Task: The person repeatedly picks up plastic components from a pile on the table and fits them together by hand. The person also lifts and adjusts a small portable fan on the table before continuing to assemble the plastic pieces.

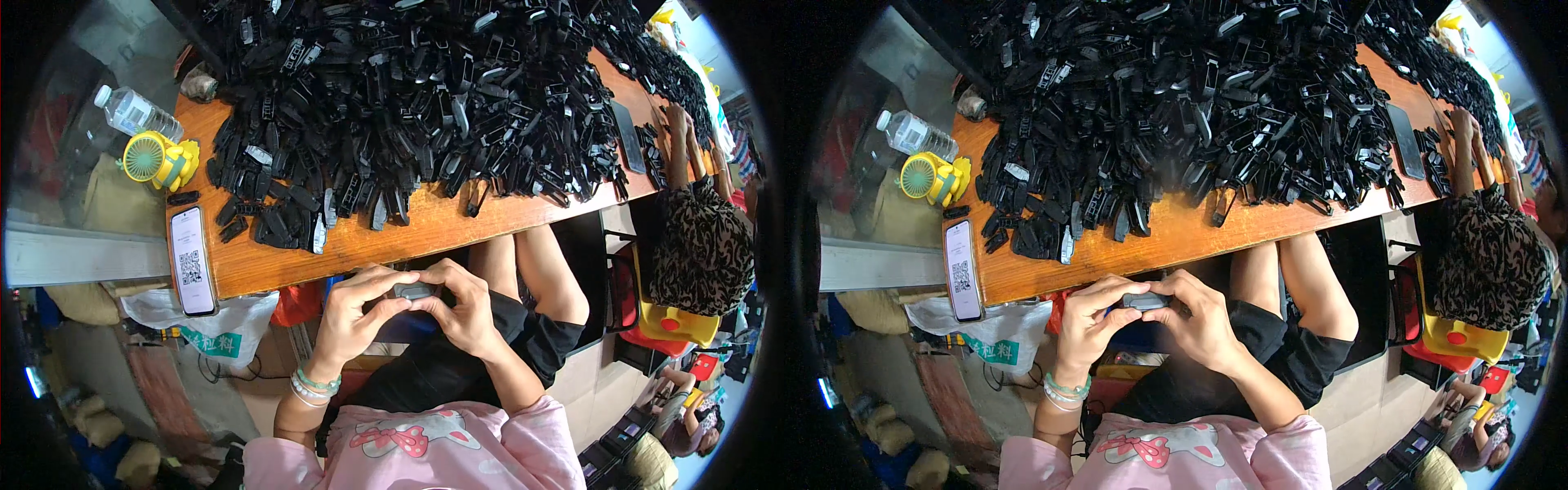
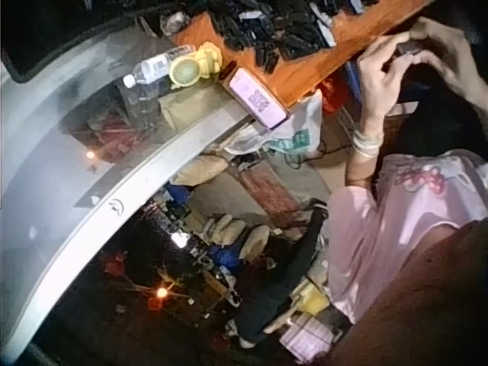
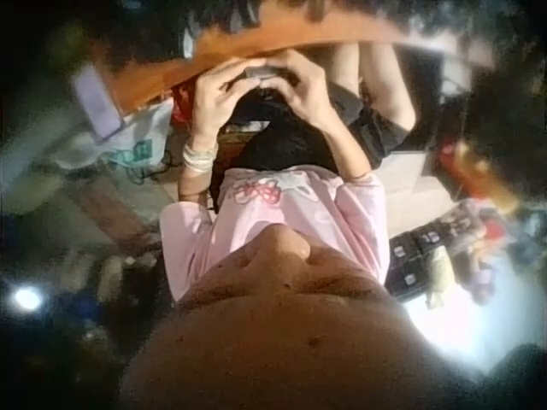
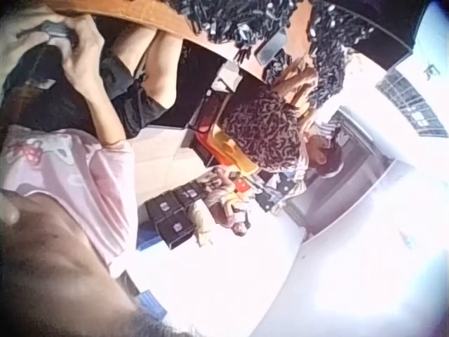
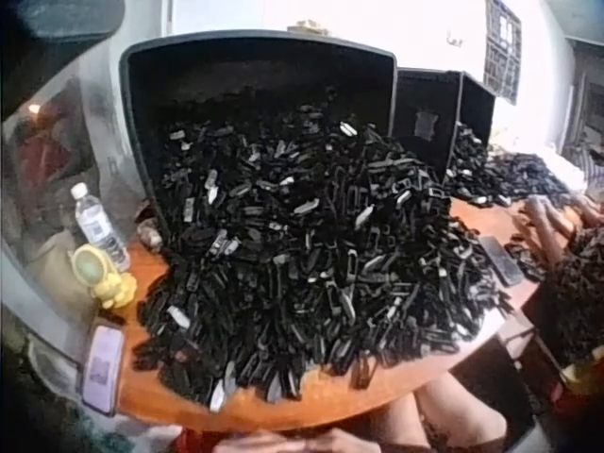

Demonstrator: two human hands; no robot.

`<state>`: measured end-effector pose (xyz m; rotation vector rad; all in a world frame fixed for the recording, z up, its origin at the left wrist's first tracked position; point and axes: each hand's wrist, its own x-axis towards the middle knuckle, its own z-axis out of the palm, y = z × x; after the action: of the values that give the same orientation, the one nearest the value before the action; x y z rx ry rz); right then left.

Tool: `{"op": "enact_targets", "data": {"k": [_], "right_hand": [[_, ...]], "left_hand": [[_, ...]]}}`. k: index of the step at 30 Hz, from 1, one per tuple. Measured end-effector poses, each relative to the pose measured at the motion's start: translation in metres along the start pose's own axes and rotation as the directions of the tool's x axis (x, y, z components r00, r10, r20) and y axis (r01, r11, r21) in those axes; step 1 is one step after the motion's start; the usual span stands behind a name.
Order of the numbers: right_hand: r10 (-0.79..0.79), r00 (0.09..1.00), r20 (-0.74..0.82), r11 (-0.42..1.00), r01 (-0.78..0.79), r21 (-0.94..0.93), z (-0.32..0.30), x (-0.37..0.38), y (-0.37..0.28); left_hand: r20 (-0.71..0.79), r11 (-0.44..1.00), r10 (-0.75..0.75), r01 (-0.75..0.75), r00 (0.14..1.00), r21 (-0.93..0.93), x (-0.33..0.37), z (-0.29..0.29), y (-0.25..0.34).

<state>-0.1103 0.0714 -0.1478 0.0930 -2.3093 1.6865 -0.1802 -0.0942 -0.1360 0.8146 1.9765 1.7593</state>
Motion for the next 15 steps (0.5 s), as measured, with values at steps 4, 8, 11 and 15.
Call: {"op": "enact_targets", "data": {"k": [4,8,11,15], "right_hand": [[-0.004,1.000,0.005,1.000,0.005,-0.015,-0.004,-0.006,0.007],[0.076,0.983,0.164,0.993,-0.059,-0.107,-0.014,0.005,0.004],[-0.066,0.997,-0.046,0.866,0.034,-0.500,-0.026,0.023,0.001],[-0.019,0.941,-0.337,0.770,-0.201,-0.606,-0.040,0.047,0.021]], "left_hand": [[0.049,1.000,-0.005,0.004,0.999,0.017,0.003,-0.001,-0.001],[-0.034,0.937,0.170,-0.150,0.985,0.315,0.019,-0.004,0.001],[-0.324,0.738,0.296,0.001,0.899,0.675,0.036,-0.004,-0.013],[-0.284,0.603,0.176,0.124,0.943,0.788,0.054,0.001,-0.017]]}}
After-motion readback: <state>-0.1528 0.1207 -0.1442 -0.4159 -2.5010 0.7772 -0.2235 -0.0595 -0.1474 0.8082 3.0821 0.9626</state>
